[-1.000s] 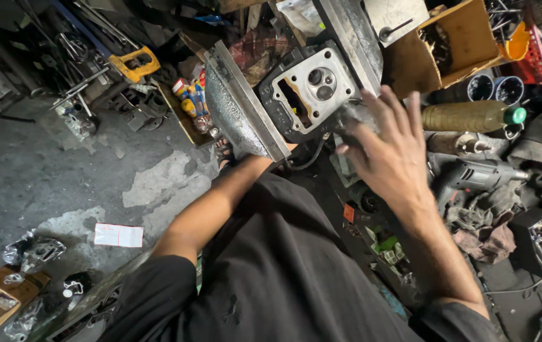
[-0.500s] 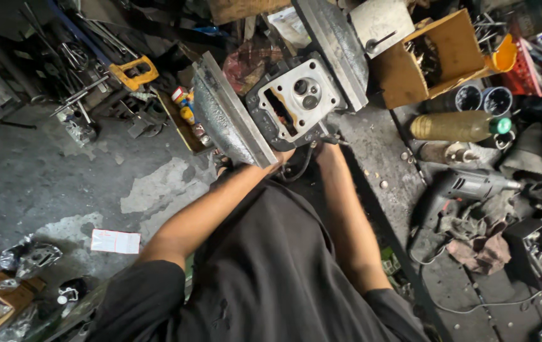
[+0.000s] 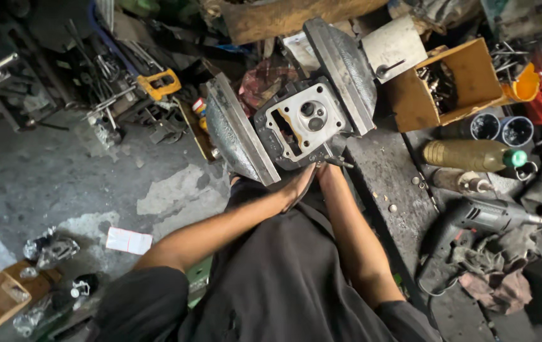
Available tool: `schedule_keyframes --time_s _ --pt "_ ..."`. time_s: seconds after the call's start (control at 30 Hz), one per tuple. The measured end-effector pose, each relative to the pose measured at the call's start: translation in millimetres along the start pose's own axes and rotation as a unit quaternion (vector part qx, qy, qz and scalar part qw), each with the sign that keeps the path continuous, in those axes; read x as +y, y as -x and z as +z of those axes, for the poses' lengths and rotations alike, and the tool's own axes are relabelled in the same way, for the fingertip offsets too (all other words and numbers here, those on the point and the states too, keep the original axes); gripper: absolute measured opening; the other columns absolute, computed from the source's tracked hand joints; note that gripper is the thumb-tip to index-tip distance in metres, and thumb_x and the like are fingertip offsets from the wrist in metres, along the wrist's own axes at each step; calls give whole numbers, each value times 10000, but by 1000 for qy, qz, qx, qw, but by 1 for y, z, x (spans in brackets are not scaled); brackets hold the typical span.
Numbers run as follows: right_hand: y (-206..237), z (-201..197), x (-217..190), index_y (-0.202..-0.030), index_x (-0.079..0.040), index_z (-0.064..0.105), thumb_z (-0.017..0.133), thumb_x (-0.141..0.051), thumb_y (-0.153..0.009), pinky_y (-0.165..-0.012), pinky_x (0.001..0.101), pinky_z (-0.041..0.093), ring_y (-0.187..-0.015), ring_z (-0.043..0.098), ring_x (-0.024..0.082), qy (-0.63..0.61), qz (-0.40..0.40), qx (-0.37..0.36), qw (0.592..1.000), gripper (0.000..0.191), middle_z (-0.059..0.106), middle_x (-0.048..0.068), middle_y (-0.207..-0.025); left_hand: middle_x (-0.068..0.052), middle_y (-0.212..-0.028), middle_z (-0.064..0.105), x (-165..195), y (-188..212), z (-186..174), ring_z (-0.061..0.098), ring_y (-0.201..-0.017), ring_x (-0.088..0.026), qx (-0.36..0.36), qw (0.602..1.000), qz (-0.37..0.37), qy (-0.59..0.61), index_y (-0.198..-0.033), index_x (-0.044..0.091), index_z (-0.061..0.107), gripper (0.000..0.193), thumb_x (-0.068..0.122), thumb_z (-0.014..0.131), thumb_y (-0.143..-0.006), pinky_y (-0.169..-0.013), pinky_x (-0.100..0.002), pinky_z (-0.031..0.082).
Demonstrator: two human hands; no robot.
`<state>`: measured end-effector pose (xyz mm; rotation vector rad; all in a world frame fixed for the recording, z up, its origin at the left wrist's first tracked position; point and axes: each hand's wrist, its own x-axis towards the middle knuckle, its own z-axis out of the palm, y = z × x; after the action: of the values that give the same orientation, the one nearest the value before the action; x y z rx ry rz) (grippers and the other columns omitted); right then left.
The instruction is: The person holds a motorcycle engine cylinder head, turns it over, and wipes its surfaces and openings with a rag. They set it on the workbench near a vise, pick up and handle small metal parts from a box, and continue wiping and repositioning the cylinder head.
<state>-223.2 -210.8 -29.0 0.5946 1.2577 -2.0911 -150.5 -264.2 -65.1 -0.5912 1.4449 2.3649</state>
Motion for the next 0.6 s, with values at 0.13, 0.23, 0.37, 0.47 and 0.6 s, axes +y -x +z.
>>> schedule_keyframes --time_s 0.13,0.23,0.37,0.47,0.6 --pt "19 -15 29 -1384 -60 560 422 -414 -1085 -1021 344 491 -1234 595 203 53 -40 -3 998 484 641 58 -1369 -80 -1523 489 -5 -25 -8 402 -1404 -182 21 994 41 -99 -1466 17 494 592 448 382 -1077 -1166 -313 298" --pt "28 -19 43 -1372 -53 571 420 -410 -1087 -1022 339 489 -1233 595 202 54 -56 -1 997 482 644 62 -1364 -87 -1523 492 -8 -37 -16 404 -1406 -186 17 983 71 -168 -1464 13 495 582 437 381 -1082 -1167 -312 299" --pt "-10 -11 8 -1356 -43 586 418 -404 -1088 -1024 334 488 -1231 595 202 21 21 -30 999 480 648 67 -1358 -96 -1523 496 -34 -13 -2 408 -1409 -191 38 992 56 -107 -1462 7 498 569 421 379 -1090 -1168 -311 300" --pt "-14 -15 -2 -1344 -36 597 416 -399 -1089 -1025 330 487 -1230 596 201 40 20 -57 997 479 652 71 -1353 -103 -1523 500 -45 -12 2 410 -1412 -194 64 996 43 -42 -1460 3 500 560 410 378 -1096 -1168 -310 301" --pt "18 -31 36 -1328 -27 612 414 -393 -1091 -1026 324 485 -1229 596 200 51 -42 -48 997 479 656 76 -1347 -112 -1524 504 -32 -45 -17 414 -1415 -199 45 978 65 -193 -1457 -3 502 547 395 377 -1104 -1169 -309 303"
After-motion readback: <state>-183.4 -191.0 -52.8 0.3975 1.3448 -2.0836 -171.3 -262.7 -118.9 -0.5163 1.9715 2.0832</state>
